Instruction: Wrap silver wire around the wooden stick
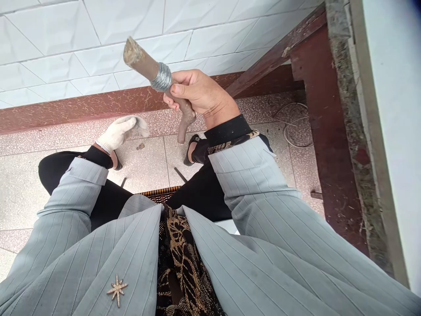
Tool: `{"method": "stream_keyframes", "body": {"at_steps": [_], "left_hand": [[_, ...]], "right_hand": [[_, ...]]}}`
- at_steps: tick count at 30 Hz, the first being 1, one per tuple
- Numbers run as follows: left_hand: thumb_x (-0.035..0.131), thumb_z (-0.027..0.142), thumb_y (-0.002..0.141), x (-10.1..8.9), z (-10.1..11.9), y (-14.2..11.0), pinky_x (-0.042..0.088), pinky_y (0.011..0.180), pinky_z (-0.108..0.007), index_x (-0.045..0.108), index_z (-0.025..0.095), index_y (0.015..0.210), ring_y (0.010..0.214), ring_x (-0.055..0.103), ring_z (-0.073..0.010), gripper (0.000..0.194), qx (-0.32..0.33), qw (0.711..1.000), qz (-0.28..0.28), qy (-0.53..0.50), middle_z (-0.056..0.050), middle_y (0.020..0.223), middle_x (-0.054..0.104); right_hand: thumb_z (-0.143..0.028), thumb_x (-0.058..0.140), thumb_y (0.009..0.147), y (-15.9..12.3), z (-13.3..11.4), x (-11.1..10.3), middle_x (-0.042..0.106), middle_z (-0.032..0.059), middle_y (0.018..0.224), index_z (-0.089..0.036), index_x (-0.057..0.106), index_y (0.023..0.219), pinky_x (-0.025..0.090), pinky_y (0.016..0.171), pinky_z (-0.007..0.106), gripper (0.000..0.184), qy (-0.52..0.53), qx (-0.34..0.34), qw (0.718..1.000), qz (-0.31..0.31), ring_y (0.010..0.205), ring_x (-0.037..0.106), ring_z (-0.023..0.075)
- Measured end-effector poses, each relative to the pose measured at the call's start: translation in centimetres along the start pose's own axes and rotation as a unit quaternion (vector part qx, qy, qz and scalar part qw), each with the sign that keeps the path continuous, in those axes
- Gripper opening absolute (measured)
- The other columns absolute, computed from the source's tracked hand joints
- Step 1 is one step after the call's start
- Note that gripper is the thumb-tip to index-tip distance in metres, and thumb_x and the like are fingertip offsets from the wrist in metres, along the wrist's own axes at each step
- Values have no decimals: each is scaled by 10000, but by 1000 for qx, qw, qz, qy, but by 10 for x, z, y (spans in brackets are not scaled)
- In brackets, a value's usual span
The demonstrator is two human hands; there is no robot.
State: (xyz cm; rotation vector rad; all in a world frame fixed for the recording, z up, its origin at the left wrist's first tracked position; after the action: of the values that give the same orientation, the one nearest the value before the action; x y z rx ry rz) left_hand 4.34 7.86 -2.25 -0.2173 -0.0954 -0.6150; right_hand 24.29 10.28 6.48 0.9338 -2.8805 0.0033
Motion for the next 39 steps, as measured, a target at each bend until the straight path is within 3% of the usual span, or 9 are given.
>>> {"method": "stream_keyframes", "body": {"at_steps": [7, 11, 15, 20, 23, 27, 30, 35, 39], "left_hand": [[795, 547, 872, 4, 9, -2, 647, 886, -417, 778, 130, 905, 952, 796, -274, 419, -9, 1000, 4, -12, -130, 932, 805], [803, 546, 865, 5, 11, -1, 636, 877, -373, 780, 128, 918, 921, 789, -245, 422, 11, 1000, -11, 0, -127, 927, 804], [772, 502, 902, -2, 4, 1, 625, 807, -324, 766, 124, 928, 785, 766, -185, 380, 12, 999, 4, 45, -98, 824, 775], [651, 410, 964, 3, 6, 0, 573, 708, -264, 758, 127, 958, 677, 706, -138, 303, 13, 988, -4, 152, -65, 742, 739], [582, 378, 974, 11, 13, -2, 530, 653, -248, 752, 136, 941, 637, 659, -131, 298, 7, 966, 3, 260, -39, 704, 706], [583, 334, 933, 13, 21, -4, 520, 724, -281, 764, 171, 899, 703, 645, -160, 247, 36, 902, 32, 429, -21, 734, 695], [593, 345, 941, 5, 21, -4, 522, 825, -329, 777, 193, 913, 808, 680, -206, 241, 61, 872, 71, 481, -44, 815, 721], [589, 320, 948, -5, 24, -6, 522, 867, -341, 773, 199, 978, 874, 689, -216, 223, 68, 877, 99, 465, -51, 897, 748], [609, 317, 947, -6, 20, -4, 538, 823, -326, 757, 182, 1015, 824, 676, -188, 212, 56, 914, 88, 392, -38, 858, 742]], "right_hand": [[-571, 884, 773, -4, -1, -15, 561, -5, 771, -239, 597, 869, 379, 607, 299, 449, 16, 19, 998, 66, 627, 420, 131], [-508, 872, 803, -3, 2, -22, 558, -14, 727, -207, 570, 852, 332, 552, 262, 429, 53, 7, 993, 105, 576, 424, 96], [-584, 923, 717, -4, 4, -23, 548, -5, 746, -280, 617, 847, 408, 578, 314, 451, 35, 37, 990, 133, 624, 415, 162], [-436, 732, 906, 0, 14, -37, 544, -2, 714, -262, 609, 848, 390, 567, 298, 221, -85, 69, 967, 231, 601, 423, 158], [-256, 650, 960, 3, 23, -41, 614, 13, 762, -197, 680, 923, 440, 662, 294, 75, -290, 130, 913, 257, 665, 542, 147], [-294, 724, 946, 6, 33, -30, 739, 129, 1028, -196, 767, 1007, 502, 877, 421, 123, -552, 204, 791, 164, 1019, 680, 310], [-274, 776, 905, 5, 46, -18, 746, 148, 987, -179, 806, 971, 492, 857, 428, 120, -596, 246, 762, 48, 1009, 684, 338], [-198, 737, 895, -8, 64, 16, 647, 3, 695, -161, 838, 1026, 418, 720, 304, 169, -457, 263, 810, -257, 717, 603, 174], [-303, 751, 878, -9, 42, 21, 628, -35, 687, -173, 829, 1076, 399, 682, 261, 249, -331, 184, 883, -278, 675, 541, 128]]}}
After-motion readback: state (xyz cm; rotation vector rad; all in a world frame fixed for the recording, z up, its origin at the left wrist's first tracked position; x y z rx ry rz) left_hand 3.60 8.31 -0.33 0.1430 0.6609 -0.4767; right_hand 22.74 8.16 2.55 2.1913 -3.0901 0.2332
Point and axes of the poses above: each hand's wrist, its own y-axis towards the middle knuckle, its own x-axis out of the palm, z = x × y, the point moved 7 cm from there along y, towards the middle knuckle
